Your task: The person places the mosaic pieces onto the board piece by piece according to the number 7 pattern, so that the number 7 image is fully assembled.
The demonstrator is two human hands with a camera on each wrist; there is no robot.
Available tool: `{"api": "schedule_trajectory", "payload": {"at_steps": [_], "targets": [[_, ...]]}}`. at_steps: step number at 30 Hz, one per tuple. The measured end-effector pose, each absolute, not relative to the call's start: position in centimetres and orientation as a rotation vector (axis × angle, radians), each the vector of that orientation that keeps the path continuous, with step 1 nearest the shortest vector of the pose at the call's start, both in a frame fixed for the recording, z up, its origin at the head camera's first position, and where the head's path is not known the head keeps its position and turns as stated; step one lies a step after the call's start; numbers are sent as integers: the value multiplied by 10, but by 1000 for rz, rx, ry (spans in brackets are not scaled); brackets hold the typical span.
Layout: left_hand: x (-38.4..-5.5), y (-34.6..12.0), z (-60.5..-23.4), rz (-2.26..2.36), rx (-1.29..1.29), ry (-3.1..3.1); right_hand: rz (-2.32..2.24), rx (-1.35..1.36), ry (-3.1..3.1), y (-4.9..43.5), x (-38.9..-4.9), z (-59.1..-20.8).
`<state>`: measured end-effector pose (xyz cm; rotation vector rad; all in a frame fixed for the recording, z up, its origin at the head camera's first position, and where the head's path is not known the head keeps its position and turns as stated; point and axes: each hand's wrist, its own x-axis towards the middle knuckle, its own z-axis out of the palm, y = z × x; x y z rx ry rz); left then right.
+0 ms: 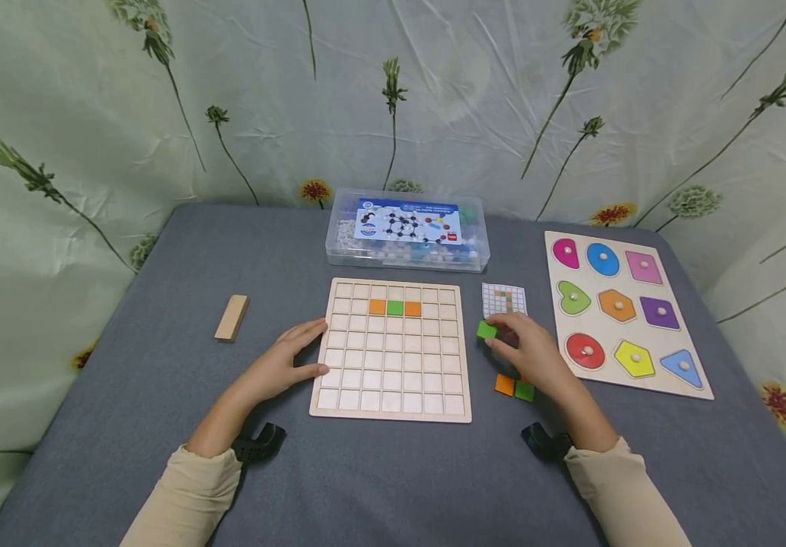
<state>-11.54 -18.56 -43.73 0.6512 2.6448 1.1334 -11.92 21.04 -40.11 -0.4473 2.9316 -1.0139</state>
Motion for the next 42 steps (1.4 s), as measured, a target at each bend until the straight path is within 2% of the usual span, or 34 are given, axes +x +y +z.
{"api": "schedule_trajectory", "payload": {"at_steps": [9,18,42], "targets": [[-115,-187,-436,1141,652,2639,-1159,-695,2782,167,-142,-395],[-117,-186,-436,1141,659,2645,-1136,-731,2659,140,-163,-411],[-116,-185,-436,1139,637,2643,-981,-843,2682,134,-165,-416]]}}
